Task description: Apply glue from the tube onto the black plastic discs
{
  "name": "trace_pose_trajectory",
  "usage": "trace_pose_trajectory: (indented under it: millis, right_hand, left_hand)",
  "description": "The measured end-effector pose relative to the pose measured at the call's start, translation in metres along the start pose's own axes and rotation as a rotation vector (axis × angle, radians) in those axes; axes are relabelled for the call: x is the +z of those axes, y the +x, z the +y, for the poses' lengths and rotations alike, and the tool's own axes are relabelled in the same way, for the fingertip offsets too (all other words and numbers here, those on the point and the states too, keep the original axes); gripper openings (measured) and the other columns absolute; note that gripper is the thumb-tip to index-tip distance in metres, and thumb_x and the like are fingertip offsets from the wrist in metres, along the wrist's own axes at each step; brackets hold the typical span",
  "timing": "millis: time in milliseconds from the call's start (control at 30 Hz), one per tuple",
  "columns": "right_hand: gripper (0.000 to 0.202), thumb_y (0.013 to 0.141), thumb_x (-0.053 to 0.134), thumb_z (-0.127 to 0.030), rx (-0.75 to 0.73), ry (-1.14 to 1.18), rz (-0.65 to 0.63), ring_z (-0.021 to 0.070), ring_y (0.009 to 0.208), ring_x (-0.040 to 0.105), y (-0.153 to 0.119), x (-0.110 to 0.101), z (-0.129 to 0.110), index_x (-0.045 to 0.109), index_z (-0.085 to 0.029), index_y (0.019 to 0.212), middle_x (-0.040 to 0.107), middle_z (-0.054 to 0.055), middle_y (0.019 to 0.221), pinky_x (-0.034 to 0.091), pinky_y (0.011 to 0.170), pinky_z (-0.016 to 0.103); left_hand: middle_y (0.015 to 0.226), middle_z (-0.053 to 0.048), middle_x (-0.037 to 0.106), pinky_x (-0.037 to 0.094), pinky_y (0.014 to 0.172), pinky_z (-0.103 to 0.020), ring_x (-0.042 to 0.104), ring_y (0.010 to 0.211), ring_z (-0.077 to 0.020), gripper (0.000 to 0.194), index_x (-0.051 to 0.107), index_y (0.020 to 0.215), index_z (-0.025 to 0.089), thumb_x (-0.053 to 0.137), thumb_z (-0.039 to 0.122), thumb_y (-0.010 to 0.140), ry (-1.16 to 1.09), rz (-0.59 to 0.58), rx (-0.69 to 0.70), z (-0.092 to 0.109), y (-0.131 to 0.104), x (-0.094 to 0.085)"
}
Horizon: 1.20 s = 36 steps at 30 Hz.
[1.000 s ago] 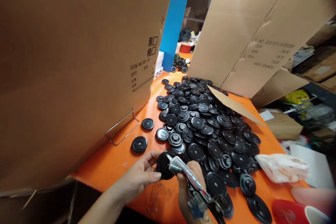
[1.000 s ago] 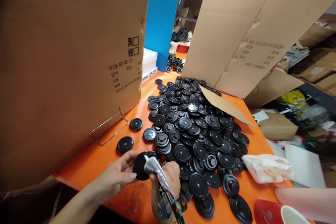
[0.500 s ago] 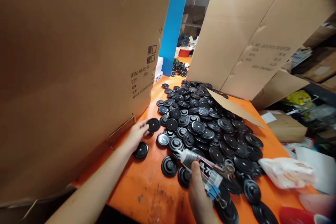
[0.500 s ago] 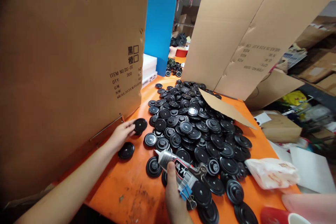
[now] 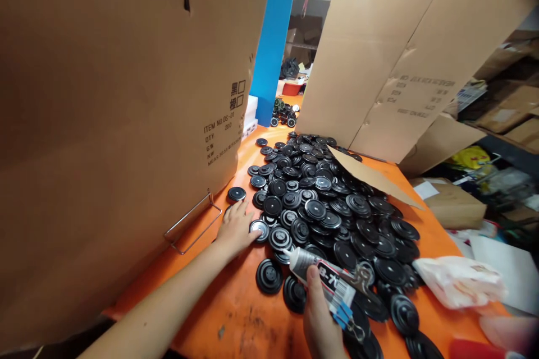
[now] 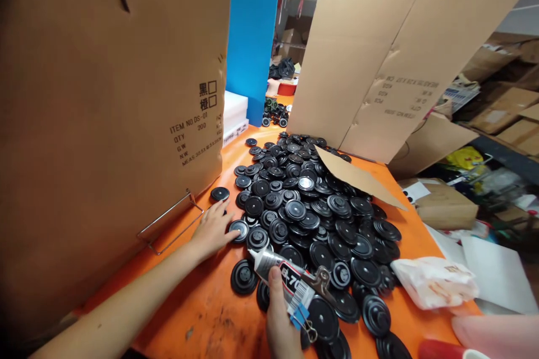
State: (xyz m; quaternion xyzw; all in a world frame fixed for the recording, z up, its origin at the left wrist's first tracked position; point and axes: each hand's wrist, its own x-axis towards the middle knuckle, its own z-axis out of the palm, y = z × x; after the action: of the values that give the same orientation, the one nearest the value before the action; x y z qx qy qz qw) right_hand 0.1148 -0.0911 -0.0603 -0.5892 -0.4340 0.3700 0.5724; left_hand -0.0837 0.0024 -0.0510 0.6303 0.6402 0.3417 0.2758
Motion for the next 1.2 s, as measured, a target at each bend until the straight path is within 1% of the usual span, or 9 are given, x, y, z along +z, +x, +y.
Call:
trace_pose_trajectory:
  millis: [100, 167, 233, 467, 600, 667, 800, 1000, 1200]
  right_hand:
    - [0.042, 0.078, 0.060, -0.044, -0.002, 0.005, -0.020, 0.0263, 0.100, 0.062, -0.002, 0.002, -0.003, 0.062, -0.016, 0.109, 0.067, 0.008, 0.107, 0.052, 0.080, 0.036]
    - [0.040, 0.076, 0.063, -0.043, 0.068, 0.062, 0.003, 0.0260, 0.099, 0.062, -0.003, 0.006, -0.006, 0.064, -0.016, 0.105, 0.068, 0.008, 0.105, 0.052, 0.080, 0.036]
    - [0.039, 0.072, 0.067, -0.043, 0.166, 0.176, 0.040, 0.0249, 0.094, 0.064, -0.004, 0.011, -0.008, 0.065, -0.017, 0.100, 0.069, 0.006, 0.101, 0.052, 0.081, 0.035]
    - [0.046, 0.066, 0.070, -0.048, 0.301, 0.348, -0.010, 0.0247, 0.091, 0.065, -0.006, 0.025, -0.023, 0.067, -0.015, 0.098, 0.071, 0.008, 0.094, 0.052, 0.081, 0.035]
    - [0.047, 0.068, 0.067, -0.051, 0.302, 0.259, -0.121, 0.0237, 0.099, 0.062, -0.013, 0.026, -0.038, 0.068, -0.016, 0.100, 0.069, 0.009, 0.101, 0.045, 0.093, 0.036]
    - [0.047, 0.069, 0.065, -0.052, 0.270, 0.203, -0.182, 0.0239, 0.104, 0.060, -0.016, 0.026, -0.041, 0.068, -0.017, 0.101, 0.068, 0.009, 0.104, 0.042, 0.097, 0.037]
    - [0.046, 0.074, 0.060, -0.054, 0.144, 0.177, -0.285, 0.0252, 0.104, 0.060, -0.018, 0.025, -0.042, 0.068, -0.018, 0.102, 0.067, 0.010, 0.107, 0.043, 0.096, 0.040]
    - [0.036, 0.077, 0.060, -0.047, 0.017, 0.117, -0.279, 0.0245, 0.101, 0.061, -0.020, 0.024, -0.042, 0.066, -0.022, 0.104, 0.067, 0.008, 0.106, 0.045, 0.094, 0.042]
    - [0.042, 0.077, 0.058, -0.048, -0.120, -0.121, -0.269, 0.0258, 0.102, 0.060, -0.022, 0.017, -0.024, 0.063, -0.020, 0.109, 0.067, 0.010, 0.104, 0.043, 0.096, 0.044]
  left_hand:
    - [0.128, -0.010, 0.051, 0.019, 0.104, -0.044, 0.033, 0.125, -0.0316, 0.019, 0.060, 0.078, 0.021, 0.069, 0.024, 0.061, -0.007, -0.049, -0.041, 0.004, -0.014, 0.005]
    - [0.103, -0.009, 0.063, 0.033, 0.093, -0.042, 0.051, 0.105, -0.0291, 0.014, 0.057, 0.076, 0.021, 0.064, 0.028, 0.066, -0.057, -0.083, -0.096, 0.006, -0.021, 0.005]
    - [0.084, -0.006, 0.065, 0.039, 0.082, -0.037, 0.057, 0.087, -0.0252, 0.015, 0.056, 0.080, 0.021, 0.060, 0.031, 0.069, -0.141, -0.098, -0.158, 0.008, -0.029, 0.005]
    - [0.097, -0.011, 0.067, 0.042, 0.063, -0.027, 0.060, 0.081, -0.0206, 0.047, 0.056, 0.109, 0.013, 0.038, 0.048, 0.083, -0.584, -0.181, -0.381, 0.023, -0.077, 0.006]
    - [0.097, -0.010, 0.068, 0.037, 0.056, -0.024, 0.060, 0.076, -0.0181, 0.059, 0.053, 0.120, 0.015, 0.035, 0.058, 0.084, -1.188, -0.286, -0.619, 0.034, -0.097, 0.006]
    - [0.097, -0.009, 0.068, 0.035, 0.053, -0.023, 0.060, 0.075, -0.0170, 0.056, 0.053, 0.122, 0.016, 0.039, 0.055, 0.085, -1.359, -0.293, -0.627, 0.037, -0.102, 0.006]
    - [0.099, -0.009, 0.068, 0.034, 0.051, -0.023, 0.059, 0.071, -0.0154, 0.052, 0.055, 0.121, 0.014, 0.045, 0.050, 0.085, -1.400, -0.255, -0.596, 0.040, -0.108, 0.005]
    - [0.101, -0.009, 0.067, 0.034, 0.051, -0.022, 0.055, 0.069, -0.0127, 0.051, 0.057, 0.119, 0.015, 0.046, 0.050, 0.084, -1.364, -0.235, -0.589, 0.043, -0.113, 0.003]
    - [0.104, -0.008, 0.066, 0.037, 0.055, -0.022, 0.056, 0.075, -0.0141, 0.053, 0.056, 0.121, 0.018, 0.045, 0.054, 0.083, -1.304, -0.257, -0.600, 0.040, -0.116, 0.002]
